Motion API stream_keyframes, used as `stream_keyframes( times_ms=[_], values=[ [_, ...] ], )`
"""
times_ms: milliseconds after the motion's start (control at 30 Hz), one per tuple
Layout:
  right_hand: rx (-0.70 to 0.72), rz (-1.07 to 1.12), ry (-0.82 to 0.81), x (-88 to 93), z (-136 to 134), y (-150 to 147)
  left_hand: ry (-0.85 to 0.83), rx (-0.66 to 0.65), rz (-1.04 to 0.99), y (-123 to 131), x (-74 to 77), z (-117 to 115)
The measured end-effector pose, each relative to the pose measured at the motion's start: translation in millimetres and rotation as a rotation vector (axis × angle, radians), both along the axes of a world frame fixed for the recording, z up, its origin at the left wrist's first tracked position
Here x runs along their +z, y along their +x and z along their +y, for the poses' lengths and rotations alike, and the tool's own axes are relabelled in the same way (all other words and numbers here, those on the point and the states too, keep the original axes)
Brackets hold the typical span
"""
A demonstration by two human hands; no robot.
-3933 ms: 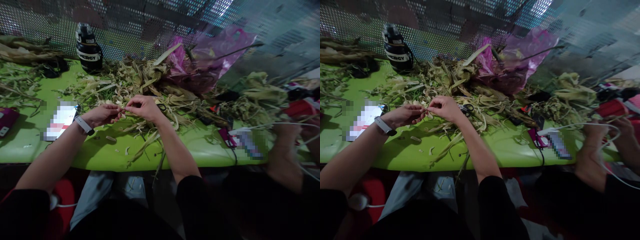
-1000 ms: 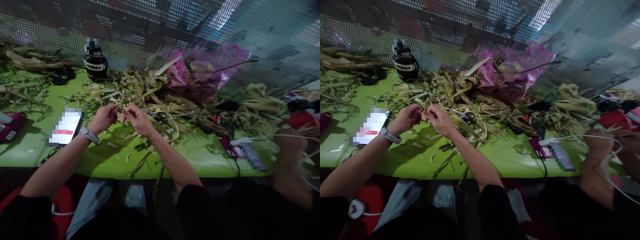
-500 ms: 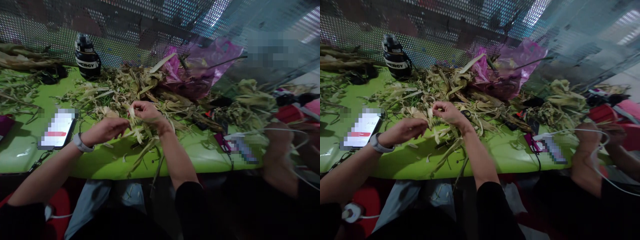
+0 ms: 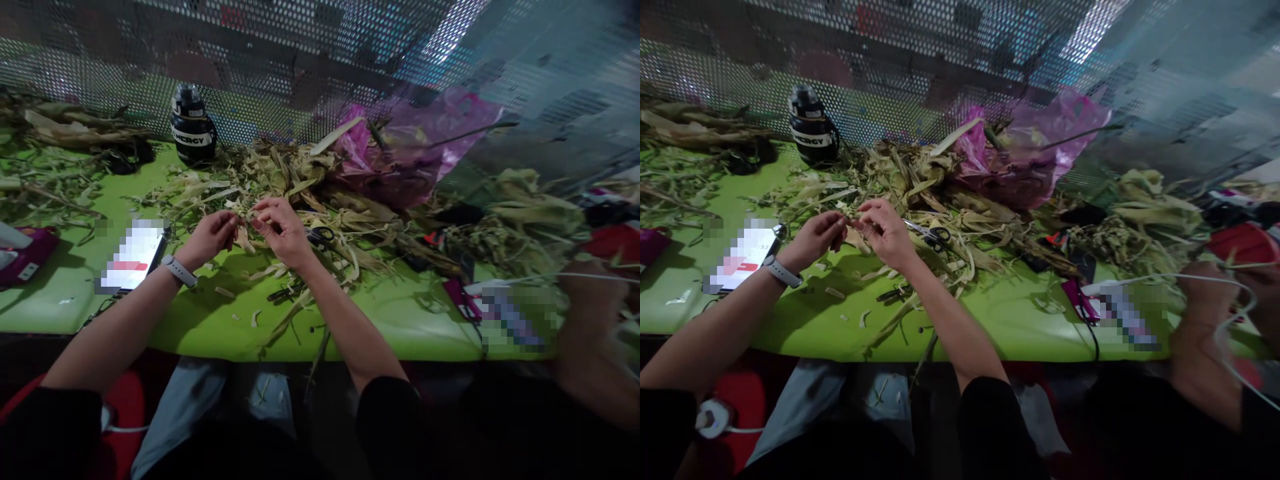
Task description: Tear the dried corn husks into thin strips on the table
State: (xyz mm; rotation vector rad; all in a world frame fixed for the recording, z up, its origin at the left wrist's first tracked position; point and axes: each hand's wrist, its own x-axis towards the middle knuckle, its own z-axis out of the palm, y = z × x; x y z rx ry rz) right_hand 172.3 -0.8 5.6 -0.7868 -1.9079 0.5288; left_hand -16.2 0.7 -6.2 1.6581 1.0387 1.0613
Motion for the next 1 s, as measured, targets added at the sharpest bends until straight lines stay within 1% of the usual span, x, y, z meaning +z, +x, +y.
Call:
stream_keyframes(
  times_ms=[33,100,167,200,300,400,467,600,633,700,800,900,1000],
  values=[
    [0.018,0.001,-0.04,-1.4,-1.3,-1.7,0.007,-0.01,0.016,-0.1,-0.7,-0.1],
    [0.066,-0.009,-0.171,-4.0,-5.1,-6.1,0.043,-0.006,0.065,-0.4,-3.1,-0.1],
    [0.072,-0.028,-0.271,-5.0,-9.8,-10.8,0.107,0.037,0.13,-0.1,-5.8,-0.3],
    [0.058,-0.037,-0.287,-4.7,-11.9,-12.8,0.142,0.066,0.156,0.4,-6.9,-0.7],
    [0.019,-0.055,-0.248,-2.2,-16.7,-16.3,0.221,0.13,0.209,2.6,-8.1,-2.8],
    [0.025,-0.078,-0.232,0.1,-18.6,-16.6,0.244,0.159,0.221,4.3,-7.4,-4.5],
    [0.005,-0.085,-0.223,1.0,-18.2,-15.6,0.222,0.132,0.179,4.2,-7.1,-4.1],
    [-0.085,-0.108,-0.194,0.8,-14.2,-13.1,0.107,0.015,0.027,1.0,-8.2,0.6],
    [-0.099,-0.126,-0.189,-0.2,-12.8,-12.7,0.087,0.015,-0.005,0.2,-8.5,2.1],
    [-0.138,-0.183,-0.178,-4.1,-9.8,-12.3,0.066,0.056,-0.06,-1.0,-9.0,4.8],
    [-0.252,-0.308,-0.144,-12.5,-6.0,-12.3,0.056,0.104,-0.103,-1.0,-9.3,6.8],
    [-0.315,-0.424,-0.109,-17.0,-5.1,-12.3,0.082,0.088,-0.072,0.1,-10.0,5.9],
    [-0.255,-0.426,-0.044,-14.0,-7.9,-12.8,0.157,0.115,0.025,1.7,-11.4,3.4]
  ],
)
